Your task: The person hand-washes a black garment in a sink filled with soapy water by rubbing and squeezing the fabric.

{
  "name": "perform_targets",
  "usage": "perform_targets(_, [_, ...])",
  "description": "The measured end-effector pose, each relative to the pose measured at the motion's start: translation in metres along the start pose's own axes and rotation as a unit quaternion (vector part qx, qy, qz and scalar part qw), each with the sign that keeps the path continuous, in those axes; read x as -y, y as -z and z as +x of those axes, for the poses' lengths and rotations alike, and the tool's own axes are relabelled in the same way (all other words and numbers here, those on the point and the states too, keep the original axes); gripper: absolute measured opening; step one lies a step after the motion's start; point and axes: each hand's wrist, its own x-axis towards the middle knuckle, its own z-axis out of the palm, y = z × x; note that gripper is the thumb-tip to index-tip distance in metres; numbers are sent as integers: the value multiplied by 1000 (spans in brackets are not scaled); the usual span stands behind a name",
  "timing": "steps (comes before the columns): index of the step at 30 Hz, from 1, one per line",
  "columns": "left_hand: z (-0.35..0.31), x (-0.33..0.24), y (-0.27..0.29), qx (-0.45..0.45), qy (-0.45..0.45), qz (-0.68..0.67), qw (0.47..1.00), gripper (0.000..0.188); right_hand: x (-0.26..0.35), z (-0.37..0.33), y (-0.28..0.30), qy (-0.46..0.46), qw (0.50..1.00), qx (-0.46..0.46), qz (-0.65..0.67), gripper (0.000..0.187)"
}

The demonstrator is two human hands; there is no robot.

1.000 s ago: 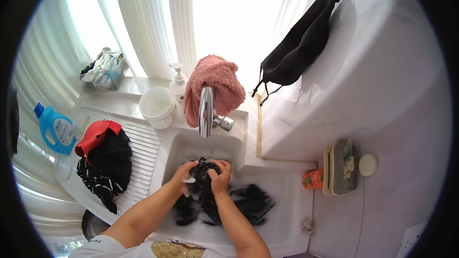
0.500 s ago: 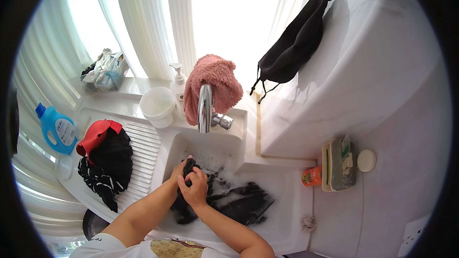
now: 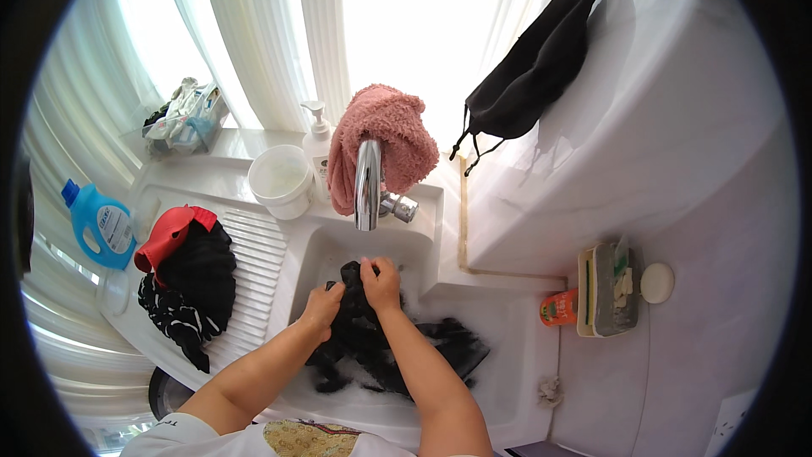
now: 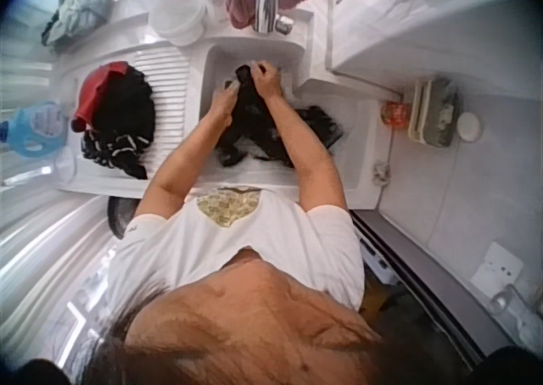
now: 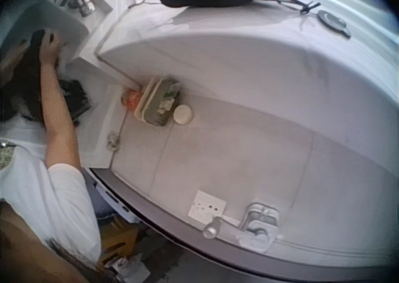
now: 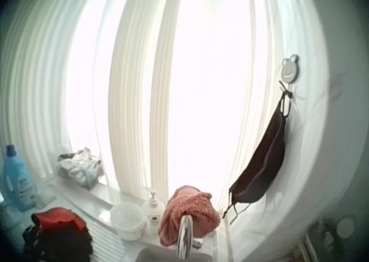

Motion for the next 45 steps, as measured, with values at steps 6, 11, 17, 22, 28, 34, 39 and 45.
perform_targets(6, [-13, -5, 23, 0, -234, 606, 760, 41, 7, 24, 48, -52, 996, 48, -58, 32])
perform_targets(11, [1, -36, 11, 215, -127, 628, 737, 70, -27, -18, 26, -159, 945, 172, -228, 55])
perform_targets(17, [67, 17, 0, 105, -170, 552, 810, 105, -27, -26, 26, -198, 930, 259, -168, 66])
perform_targets(22, [46, -5, 1, 50, -101, 534, 838, 89, 11, 14, 48, -47, 968, 131, -207, 58])
perform_targets(28, [19, -26, -2, -60, -274, 604, 747, 54, -19, -25, 18, 96, 875, 137, -454, 45])
perform_targets(34, [52, 7, -6, 23, -309, 727, 613, 40, -51, -44, -3, -44, 751, 475, -456, 47])
perform_targets(39, [104, 50, -3, 67, -136, 612, 776, 39, -47, -41, 18, -69, 842, 326, -423, 57])
perform_targets(45, [102, 54, -4, -2, -28, -58, 998, 49, -78, -50, -7, -163, 970, 49, -174, 41])
